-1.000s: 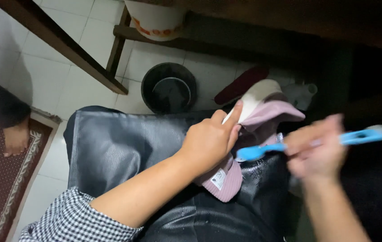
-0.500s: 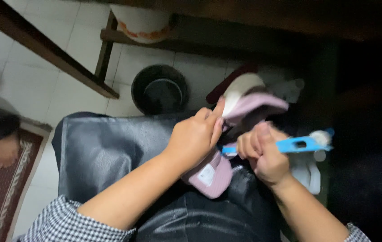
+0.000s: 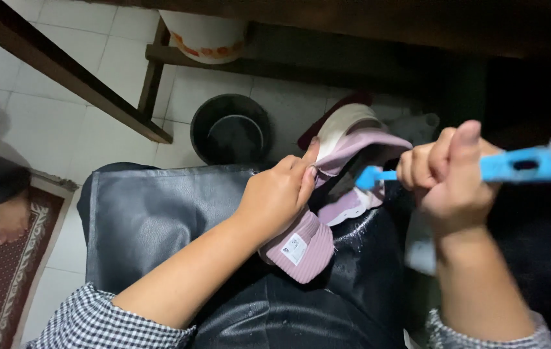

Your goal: Scrubbing the interior lining and tongue of a sneaker using a small brush and soapy water.

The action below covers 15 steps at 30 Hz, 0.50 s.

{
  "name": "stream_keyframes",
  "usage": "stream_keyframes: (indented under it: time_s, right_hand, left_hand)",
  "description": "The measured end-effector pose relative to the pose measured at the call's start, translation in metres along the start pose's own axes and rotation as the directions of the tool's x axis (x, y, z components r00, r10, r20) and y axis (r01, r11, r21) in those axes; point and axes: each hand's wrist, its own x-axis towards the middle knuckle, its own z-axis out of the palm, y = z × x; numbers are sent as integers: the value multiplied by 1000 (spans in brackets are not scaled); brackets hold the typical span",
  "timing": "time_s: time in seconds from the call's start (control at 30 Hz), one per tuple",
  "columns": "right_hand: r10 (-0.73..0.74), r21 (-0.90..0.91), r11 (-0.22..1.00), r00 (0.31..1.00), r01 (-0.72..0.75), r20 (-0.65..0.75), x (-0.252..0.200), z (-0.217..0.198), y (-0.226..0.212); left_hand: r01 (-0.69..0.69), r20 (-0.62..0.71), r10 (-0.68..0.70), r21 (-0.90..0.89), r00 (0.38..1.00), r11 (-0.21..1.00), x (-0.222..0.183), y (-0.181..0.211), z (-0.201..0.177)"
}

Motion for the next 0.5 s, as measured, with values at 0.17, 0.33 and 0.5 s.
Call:
stream_keyframes:
  time_s: [0.17,0.33,0.5]
  right_hand:
    - [222,49,968,933,-245,282,-16,10,27]
    - [-61,52,997,997,59,44,18,-26,8]
    - [-96,157,986,969,60,229,-22,20,53]
  left_hand:
    - [-48,-49,53,105,997,993,1,-3,4]
    - [-6,-9,6,31,1000,999,3,5,-2]
    - [-39,1,39,26,999,999,-1,16,-31]
